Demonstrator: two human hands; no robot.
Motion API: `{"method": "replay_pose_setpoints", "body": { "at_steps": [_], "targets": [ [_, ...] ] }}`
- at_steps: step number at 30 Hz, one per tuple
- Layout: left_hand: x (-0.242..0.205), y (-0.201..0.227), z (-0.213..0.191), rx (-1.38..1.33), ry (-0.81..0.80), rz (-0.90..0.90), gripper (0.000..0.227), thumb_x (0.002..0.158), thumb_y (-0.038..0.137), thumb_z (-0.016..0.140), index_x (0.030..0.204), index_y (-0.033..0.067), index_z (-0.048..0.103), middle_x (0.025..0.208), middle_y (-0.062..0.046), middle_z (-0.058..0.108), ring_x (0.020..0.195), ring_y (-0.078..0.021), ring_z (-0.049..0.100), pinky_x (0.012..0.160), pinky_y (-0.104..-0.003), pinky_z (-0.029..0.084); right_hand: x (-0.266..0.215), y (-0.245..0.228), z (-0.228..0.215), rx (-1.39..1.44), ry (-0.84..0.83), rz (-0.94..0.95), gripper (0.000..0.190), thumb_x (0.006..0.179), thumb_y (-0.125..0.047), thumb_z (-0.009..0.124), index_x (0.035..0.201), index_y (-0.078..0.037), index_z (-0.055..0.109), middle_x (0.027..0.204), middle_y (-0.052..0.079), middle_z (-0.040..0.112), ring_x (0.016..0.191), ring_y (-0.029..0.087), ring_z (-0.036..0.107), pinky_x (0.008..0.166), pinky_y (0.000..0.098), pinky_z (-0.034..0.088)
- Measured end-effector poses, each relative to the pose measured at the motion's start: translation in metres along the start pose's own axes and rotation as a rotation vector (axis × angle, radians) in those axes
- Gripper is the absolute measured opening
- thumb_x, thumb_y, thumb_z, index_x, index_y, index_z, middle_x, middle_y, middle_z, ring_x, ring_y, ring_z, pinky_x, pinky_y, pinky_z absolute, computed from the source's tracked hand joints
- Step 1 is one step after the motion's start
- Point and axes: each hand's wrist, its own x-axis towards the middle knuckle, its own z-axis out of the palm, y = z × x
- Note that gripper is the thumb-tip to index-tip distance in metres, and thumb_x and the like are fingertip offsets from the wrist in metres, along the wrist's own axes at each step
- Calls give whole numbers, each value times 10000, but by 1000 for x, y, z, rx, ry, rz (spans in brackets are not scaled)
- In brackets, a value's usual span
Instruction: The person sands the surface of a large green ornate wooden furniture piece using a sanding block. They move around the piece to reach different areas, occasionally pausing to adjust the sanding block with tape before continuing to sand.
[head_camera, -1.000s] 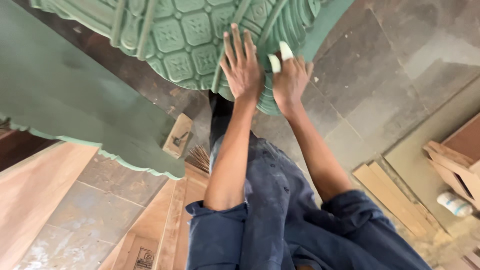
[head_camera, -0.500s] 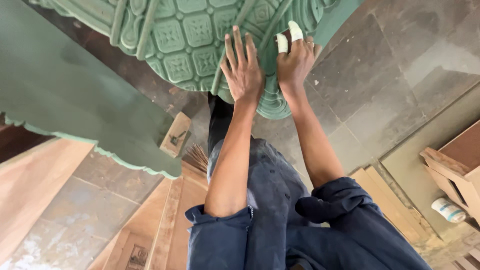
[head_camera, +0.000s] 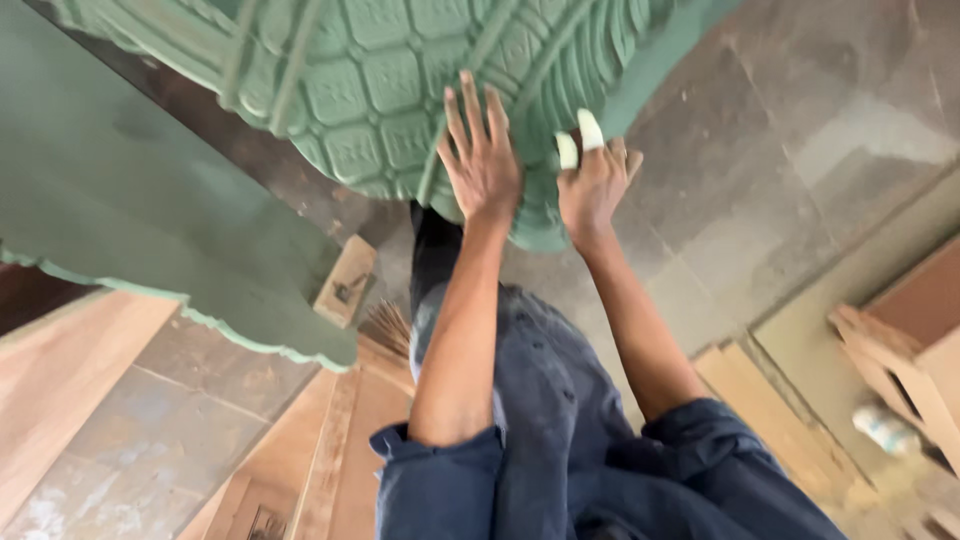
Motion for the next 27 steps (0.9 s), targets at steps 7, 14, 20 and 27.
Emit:
{"method": "replay_pose_setpoints", "body": {
  "at_steps": [7, 14, 20, 27],
  "targets": [
    [-16, -6, 13, 97, -25, 23, 696, 998, 101, 525, 1644, 125, 264, 1732, -119, 40, 1608, -349, 120, 1214, -519, 303, -19, 22, 27, -208, 83, -113, 220, 948, -244, 796, 1079, -132, 659, 975, 118, 718, 999, 354, 641, 1022, 541, 412],
    [-9, 0, -2, -7, -84, -20, 650, 994, 162, 536, 1600, 105, 307, 1722, -110, 74, 1592, -345, 144, 1177, -513, 303, -38, 14, -21, 68, -121, 97, 600, 956, -303, 827, 1432, -40, 571, 1051, 140, 692, 992, 358, 636, 881, 484, 420],
    [-9, 1, -1, -46, -21, -25, 589, 1033, 196, 520, 1584, 106, 331, 1726, -100, 98, 1591, -340, 171, 1170, -505, 316, -30, 5, -16, 38, -86, 153, 460, 905, -315, 862, 1230, -86, 630, 1076, 109, 686, 1051, 346, 623, 881, 470, 423],
    [-4, 0, -8, -39, -53, -45, 556, 1045, 219, 497, 1570, 124, 340, 1716, -88, 115, 1576, -340, 182, 1159, -509, 317, -24, -8, -20, 70, -38, 153, 378, 919, -238, 835, 1184, -30, 664, 1042, 131, 682, 999, 368, 630, 843, 485, 455]
  ]
}}
